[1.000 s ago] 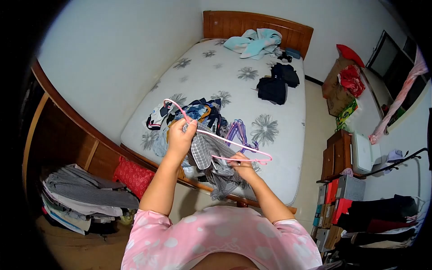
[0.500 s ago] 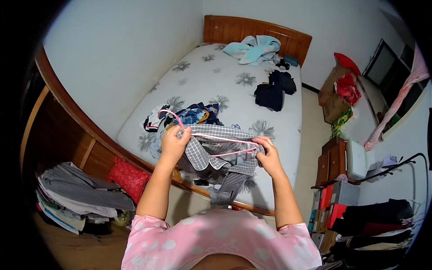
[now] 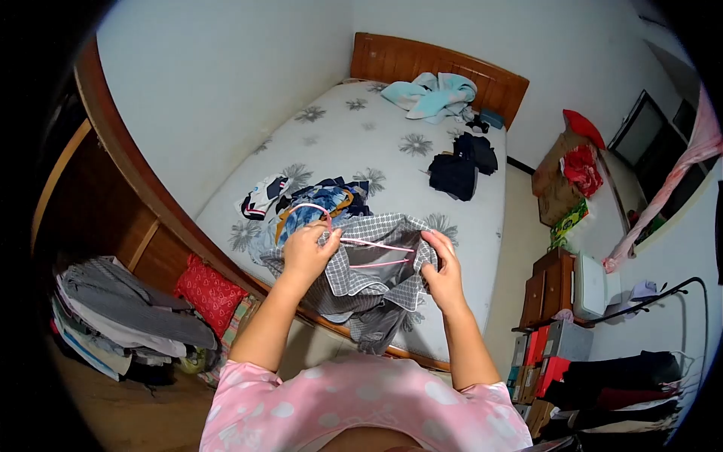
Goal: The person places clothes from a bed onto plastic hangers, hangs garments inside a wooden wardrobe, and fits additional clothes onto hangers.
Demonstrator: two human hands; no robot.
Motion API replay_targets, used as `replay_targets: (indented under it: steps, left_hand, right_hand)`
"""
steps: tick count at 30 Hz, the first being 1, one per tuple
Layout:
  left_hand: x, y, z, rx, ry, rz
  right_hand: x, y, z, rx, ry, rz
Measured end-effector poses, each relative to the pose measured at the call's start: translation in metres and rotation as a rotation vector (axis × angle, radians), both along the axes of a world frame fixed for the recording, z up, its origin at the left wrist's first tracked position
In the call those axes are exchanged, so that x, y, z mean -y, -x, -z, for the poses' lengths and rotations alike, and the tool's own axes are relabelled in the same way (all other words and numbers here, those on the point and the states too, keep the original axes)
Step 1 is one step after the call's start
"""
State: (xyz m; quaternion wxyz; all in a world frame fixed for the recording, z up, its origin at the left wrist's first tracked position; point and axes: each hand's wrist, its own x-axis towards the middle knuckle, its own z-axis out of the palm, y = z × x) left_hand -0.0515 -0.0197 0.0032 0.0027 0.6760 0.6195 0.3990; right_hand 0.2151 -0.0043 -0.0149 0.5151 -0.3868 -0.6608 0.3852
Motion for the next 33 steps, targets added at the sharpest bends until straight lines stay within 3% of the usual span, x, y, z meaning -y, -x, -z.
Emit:
replay_targets:
  steps: [5, 8, 9, 12, 13, 16, 17, 20, 21, 24, 27, 28, 30, 33]
  left_hand:
    - [0.004, 0.000, -0.003, 0.199, -0.010, -0.012]
    - [0.006, 0.004, 0.002, 0.218, -0.003, -0.026]
    - [0.007, 0.004, 0.004, 0.225, -0.012, -0.019]
    - [0.007, 0.005, 0.009, 0.243, -0.032, 0.012]
    - [0.007, 0.007, 0.012, 0.247, -0.039, 0.026]
    - [0.009, 0.007, 0.011, 0.261, -0.036, 0.042]
    - [0.010, 0.007, 0.010, 0.265, -0.029, 0.045]
    - [0.011, 0.005, 0.010, 0.282, -0.049, 0.045]
    - [0.010, 0.004, 0.010, 0.278, -0.030, 0.056]
    - [0.010, 0.000, 0.010, 0.249, 0.025, 0.083]
    - [0.010, 0.001, 0.010, 0.135, 0.130, 0.113]
    - [0.008, 0.003, 0.009, 0.134, 0.047, 0.151]
    - [0.005, 0.007, 0.005, 0.132, -0.120, 0.225]
    - [0.005, 0.029, -0.001, 0.042, -0.079, 0.192]
  right_hand:
    - [0.002, 0.015, 0.002, 0.135, -0.130, -0.164]
    - [0.007, 0.021, 0.002, -0.538, 0.397, -0.306]
    - [0.006, 0.022, 0.002, -0.535, 0.385, -0.273]
    - [-0.007, 0.011, 0.009, -0.050, 0.376, -0.210]
    - [-0.015, 0.016, 0.014, 0.223, -0.302, -0.006]
    - [-0.006, 0.011, -0.015, 0.482, -0.272, 0.268]
    - [-0.011, 0.008, -0.016, 0.574, -0.496, 0.287]
    - [-0.025, -0.003, 0.022, 0.413, 0.043, -0.261]
    - [-0.015, 0.001, 0.009, 0.449, 0.126, -0.279]
    - [-0.003, 0.018, 0.005, 0.618, -0.165, -0.140]
    - [-0.001, 0.027, 0.005, 0.569, -0.317, -0.009]
    - [-0.003, 0.028, 0.004, 0.580, -0.365, 0.055]
    - [-0.007, 0.020, -0.002, 0.530, -0.382, 0.133]
    - [-0.016, -0.002, -0.003, 0.449, -0.329, 0.220]
